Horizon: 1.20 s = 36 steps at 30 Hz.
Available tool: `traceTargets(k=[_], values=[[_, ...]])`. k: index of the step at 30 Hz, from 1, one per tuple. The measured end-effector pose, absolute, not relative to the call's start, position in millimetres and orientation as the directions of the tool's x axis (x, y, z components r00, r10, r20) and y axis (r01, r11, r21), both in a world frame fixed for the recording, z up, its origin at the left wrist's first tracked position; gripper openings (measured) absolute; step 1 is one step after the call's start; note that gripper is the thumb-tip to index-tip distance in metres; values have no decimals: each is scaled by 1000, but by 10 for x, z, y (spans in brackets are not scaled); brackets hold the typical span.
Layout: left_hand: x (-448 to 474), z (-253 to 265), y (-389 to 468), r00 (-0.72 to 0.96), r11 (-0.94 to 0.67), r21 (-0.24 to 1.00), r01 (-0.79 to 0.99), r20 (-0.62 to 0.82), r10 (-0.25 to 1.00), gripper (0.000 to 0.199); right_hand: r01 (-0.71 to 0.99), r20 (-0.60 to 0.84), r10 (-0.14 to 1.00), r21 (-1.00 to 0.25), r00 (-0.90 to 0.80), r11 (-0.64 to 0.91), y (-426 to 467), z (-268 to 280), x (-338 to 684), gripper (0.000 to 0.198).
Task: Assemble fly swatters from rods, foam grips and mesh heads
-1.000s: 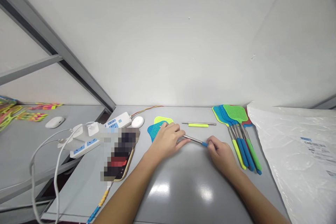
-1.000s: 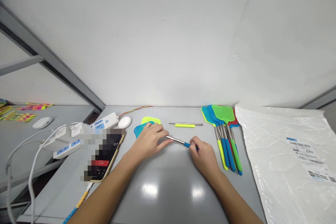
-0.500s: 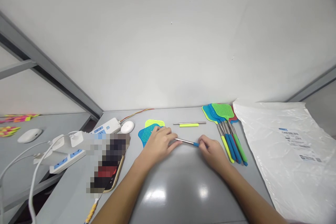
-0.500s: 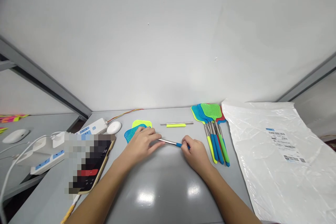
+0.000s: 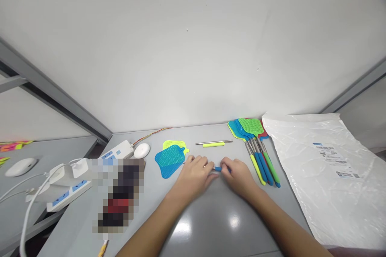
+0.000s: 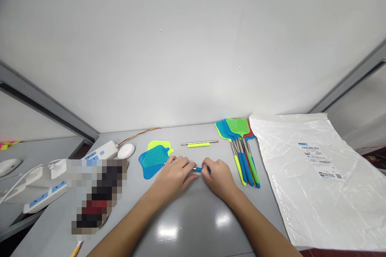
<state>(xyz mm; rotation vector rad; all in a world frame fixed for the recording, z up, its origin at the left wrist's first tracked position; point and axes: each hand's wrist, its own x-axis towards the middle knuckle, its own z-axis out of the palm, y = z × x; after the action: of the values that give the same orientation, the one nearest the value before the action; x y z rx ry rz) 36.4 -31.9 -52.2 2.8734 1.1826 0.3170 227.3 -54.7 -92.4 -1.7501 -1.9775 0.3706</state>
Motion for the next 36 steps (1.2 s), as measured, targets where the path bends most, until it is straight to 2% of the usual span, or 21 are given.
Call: traceTargets(k=[7, 11, 15, 24, 26, 28, 30, 33, 36], values=[[290, -417, -245, 616, -662, 118, 740, 276, 738, 36, 833, 160, 985, -536, -59, 137, -536, -942, 2284, 22], [82, -336, -90, 551, -603, 132, 787, 290, 783, 32, 802, 145, 989, -587, -30, 110, -532, -932, 2297, 22], [-16, -350, -21, 616, -653, 129, 746, 236, 751, 29, 776, 137, 991, -626, 4, 83, -537, -909, 2308, 22], [55, -377, -87, 672, -700, 62, 712, 228, 704, 24, 711, 136, 990, -699, 34, 71, -549, -833, 2360, 21], [38, -379, -73, 662, -690, 86, 718, 222, 716, 25, 599, 121, 990, -799, 68, 57, -551, -807, 2381, 21], [8, -376, -50, 640, -670, 121, 732, 216, 738, 25, 375, 78, 991, -926, 112, 31, -544, -783, 2414, 23], [-25, -365, -24, 621, -654, 160, 740, 213, 755, 25, 113, 41, 992, -993, 121, 28, -528, -766, 2449, 26], [-70, -333, 5, 609, -645, 193, 740, 216, 763, 26, -159, 46, 994, -985, 96, 61, -498, -763, 2473, 28], [-105, -306, 25, 597, -631, 196, 750, 210, 774, 26, -209, 61, 994, -975, 91, 79, -485, -776, 2446, 31]])
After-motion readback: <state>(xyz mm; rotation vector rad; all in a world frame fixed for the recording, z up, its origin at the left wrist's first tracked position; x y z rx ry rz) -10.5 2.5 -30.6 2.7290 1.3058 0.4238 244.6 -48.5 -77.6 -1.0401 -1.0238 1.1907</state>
